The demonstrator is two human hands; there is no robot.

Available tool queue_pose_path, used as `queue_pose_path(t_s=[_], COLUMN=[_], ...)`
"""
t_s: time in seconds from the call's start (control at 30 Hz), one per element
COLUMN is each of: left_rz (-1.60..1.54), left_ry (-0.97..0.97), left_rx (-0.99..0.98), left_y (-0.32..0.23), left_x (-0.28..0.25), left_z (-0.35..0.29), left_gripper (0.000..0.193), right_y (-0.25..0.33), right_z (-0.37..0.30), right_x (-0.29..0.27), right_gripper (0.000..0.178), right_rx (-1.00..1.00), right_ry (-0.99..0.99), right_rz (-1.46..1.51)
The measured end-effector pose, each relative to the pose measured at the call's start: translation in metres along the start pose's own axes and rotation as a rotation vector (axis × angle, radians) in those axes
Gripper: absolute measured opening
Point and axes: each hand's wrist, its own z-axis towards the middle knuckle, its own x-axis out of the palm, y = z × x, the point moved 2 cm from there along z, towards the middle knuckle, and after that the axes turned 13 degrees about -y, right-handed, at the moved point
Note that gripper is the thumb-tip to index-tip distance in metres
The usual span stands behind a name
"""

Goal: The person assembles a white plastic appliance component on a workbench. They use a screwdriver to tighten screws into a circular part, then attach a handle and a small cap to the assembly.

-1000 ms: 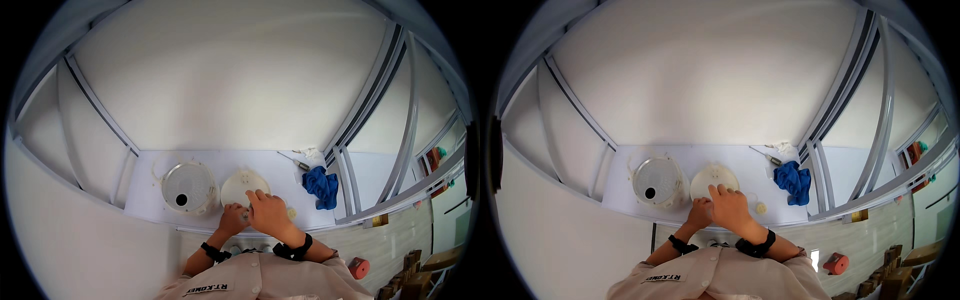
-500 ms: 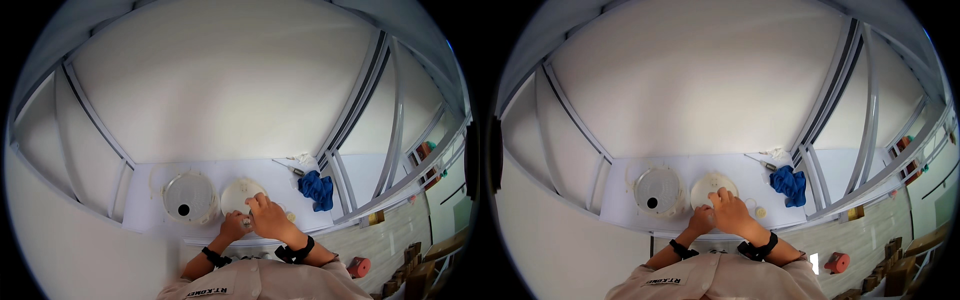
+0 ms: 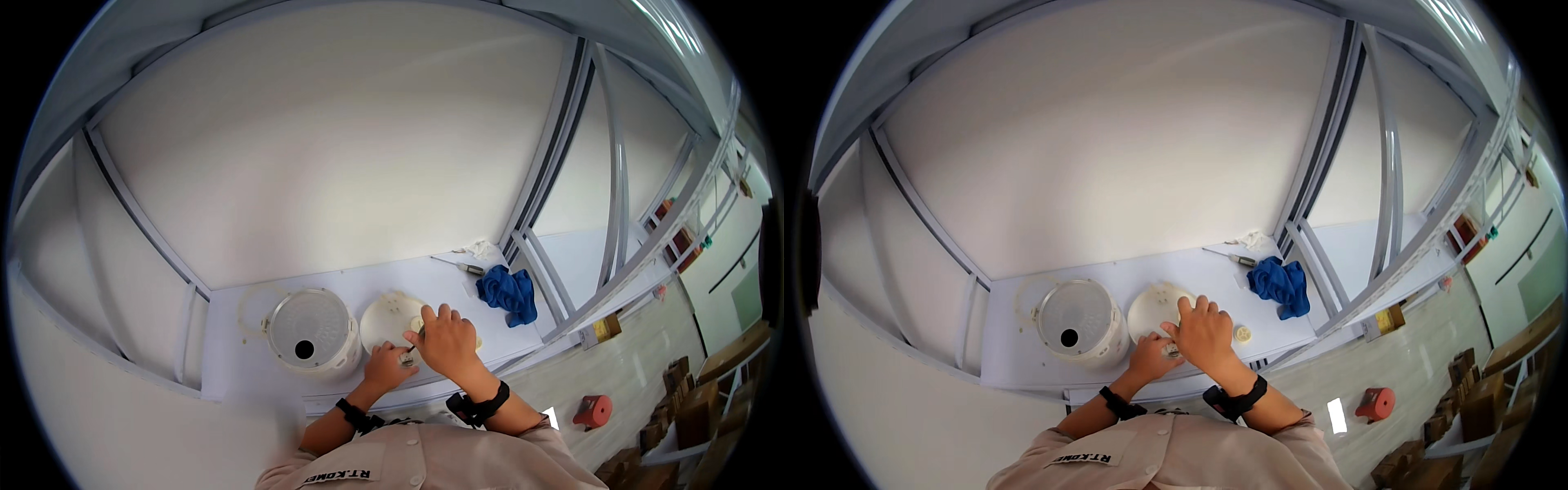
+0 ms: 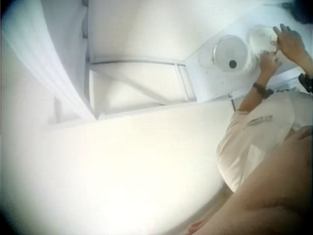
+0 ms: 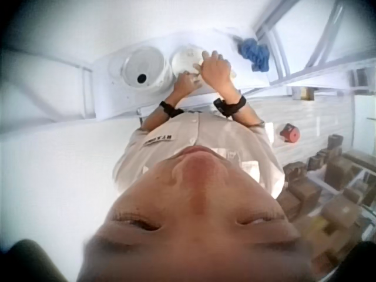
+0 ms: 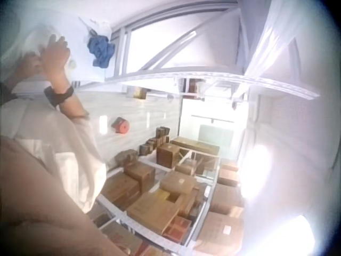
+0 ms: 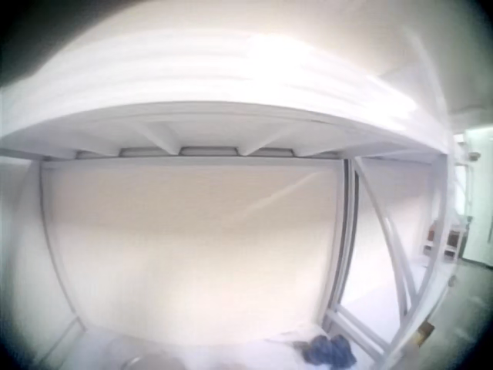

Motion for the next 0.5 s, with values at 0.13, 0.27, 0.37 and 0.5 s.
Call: queue_pose_path(t_s=[0.13, 0.27, 0.37, 0.5], left_rz=[0.003, 0.013, 0.016, 0.049], left_ry=[-0.008, 0.01, 0.008, -0.012], left_rx=[0.006, 0.001, 0.029, 0.042], left_y=[-0.002, -0.003, -0.009, -0.014], left_x=[0.003, -0.001, -0.003, -0.001], left_z=[0.0, -0.001, -0.002, -0.001], left_gripper=[0.055, 0.055, 0.055, 0.054], right_y=[-0.002, 0.006, 0.004, 0.005], right_z=[-0.011, -0.014, -0.015, -0.008], right_x=[-0.004, -0.009, -0.006, 0.0], right_gripper=[0.022, 0.023, 0.023, 0.028], right_rx=[-0.127, -0.144, -0.094, 0.102], right_ry=[-0.091, 0.023, 0.031, 0.216], right_rz=[0.248, 0.237, 0.176, 0.036])
